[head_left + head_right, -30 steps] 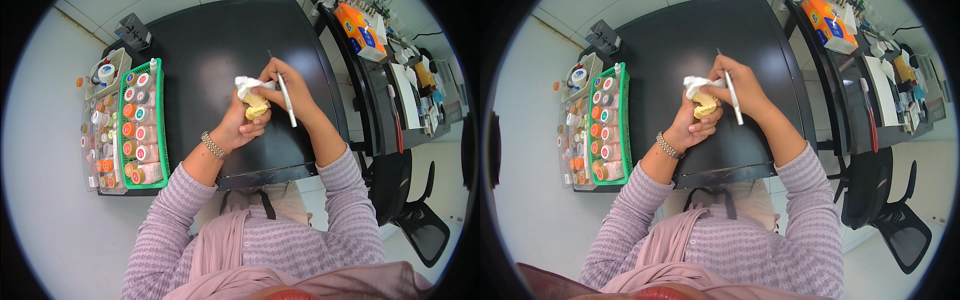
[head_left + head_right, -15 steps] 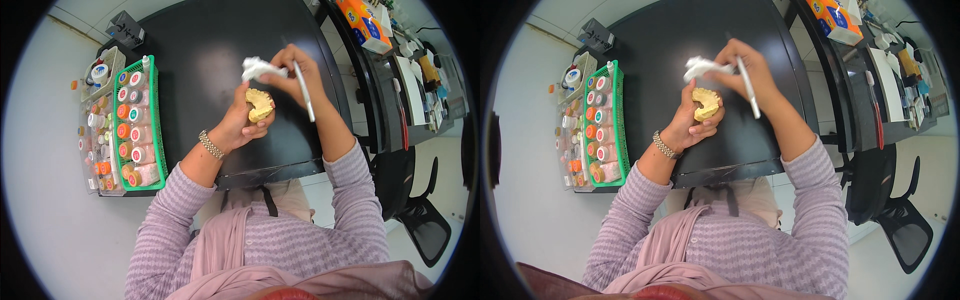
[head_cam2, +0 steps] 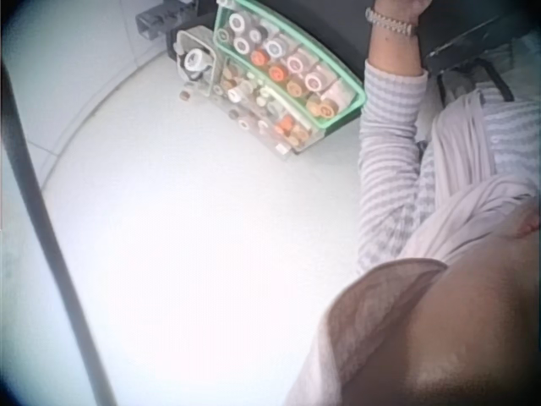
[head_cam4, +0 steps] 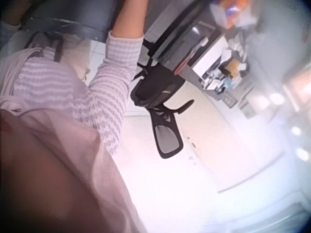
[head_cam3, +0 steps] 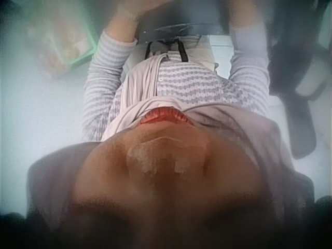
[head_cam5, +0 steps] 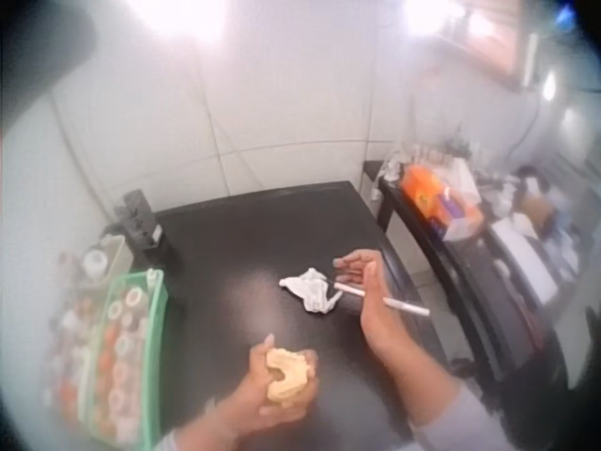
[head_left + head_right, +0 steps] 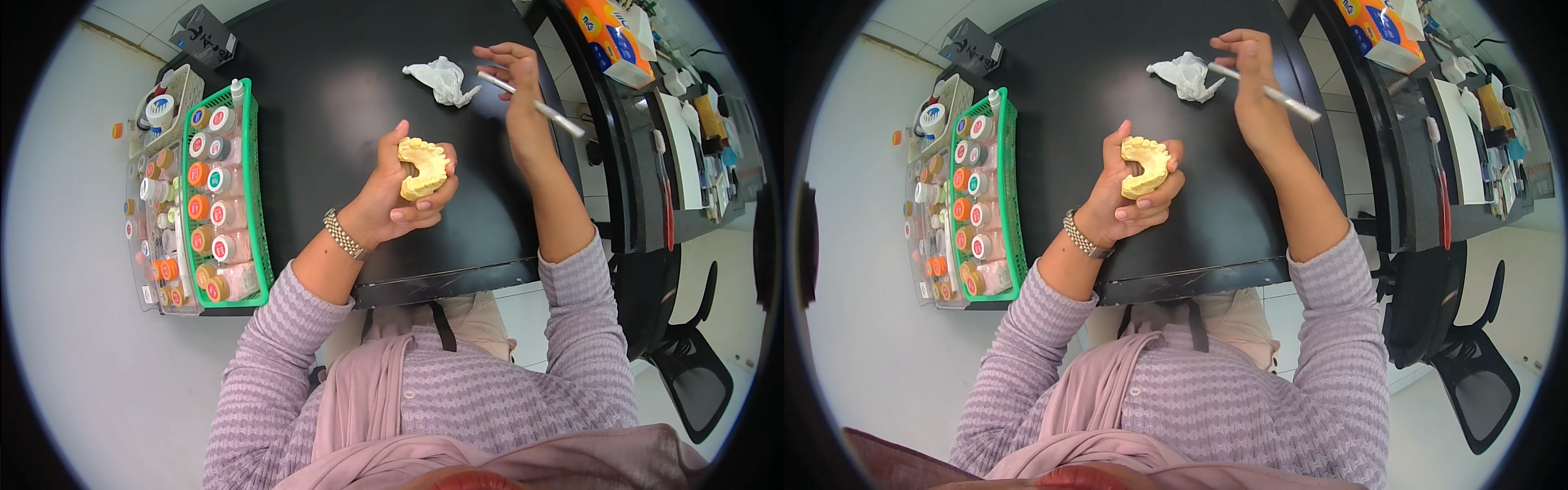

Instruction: The person carves a yellow dental model using a metal carving tool, scraping different parts of the teeth and gums.

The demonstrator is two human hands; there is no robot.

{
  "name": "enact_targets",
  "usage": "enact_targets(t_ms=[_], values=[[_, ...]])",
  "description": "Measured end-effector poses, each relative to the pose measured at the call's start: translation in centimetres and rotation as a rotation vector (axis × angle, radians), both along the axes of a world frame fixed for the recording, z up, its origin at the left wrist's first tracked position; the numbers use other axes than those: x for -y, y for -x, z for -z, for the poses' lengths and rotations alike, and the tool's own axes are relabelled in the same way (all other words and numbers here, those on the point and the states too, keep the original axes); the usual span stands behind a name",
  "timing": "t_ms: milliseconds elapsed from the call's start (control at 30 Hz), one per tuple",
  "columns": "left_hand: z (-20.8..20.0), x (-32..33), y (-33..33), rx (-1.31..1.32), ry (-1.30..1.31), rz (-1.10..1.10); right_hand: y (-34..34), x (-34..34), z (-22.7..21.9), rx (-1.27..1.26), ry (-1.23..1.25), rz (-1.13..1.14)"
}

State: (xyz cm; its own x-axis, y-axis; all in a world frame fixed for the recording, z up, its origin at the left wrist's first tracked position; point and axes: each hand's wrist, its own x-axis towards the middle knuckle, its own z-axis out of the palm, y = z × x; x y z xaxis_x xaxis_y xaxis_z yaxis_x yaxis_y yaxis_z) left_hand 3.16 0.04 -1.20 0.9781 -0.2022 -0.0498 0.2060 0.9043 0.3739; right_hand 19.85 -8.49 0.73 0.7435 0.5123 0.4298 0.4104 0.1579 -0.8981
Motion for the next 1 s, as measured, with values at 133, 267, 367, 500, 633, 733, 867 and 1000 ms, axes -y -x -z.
enact_targets(t_ms=[133,267,367,500,633,733,867,1000], values=[[-0.1,0.0,0.0,0.021,0.011,0.006,-0.7,1.3,-0.3,-0.539,-0.261,-0.685],[0.1,-0.2,0.2,0.028,0.000,0.000,1.5,1.3,-1.2,-0.590,-0.219,-0.739],[-0.2,0.0,0.3,-0.002,0.028,-0.006,1.9,1.5,-1.0,-0.625,-0.170,-0.756],[0.3,0.0,0.5,0.003,0.190,-0.012,2.1,1.5,-0.5,-0.616,-0.085,-0.785],[0.6,-0.3,0.4,-0.047,0.299,-0.113,2.0,1.1,0.1,-0.564,-0.082,-0.745],[1.1,-0.5,0.4,-0.014,0.322,-0.170,2.0,0.9,0.2,-0.569,-0.104,-0.752],[1.0,-0.4,0.3,-0.004,0.336,-0.187,1.8,0.8,0.8,-0.579,-0.083,-0.728],[0.9,-0.3,0.3,-0.013,0.327,-0.186,1.2,0.7,1.0,-0.657,-0.090,-0.770]])
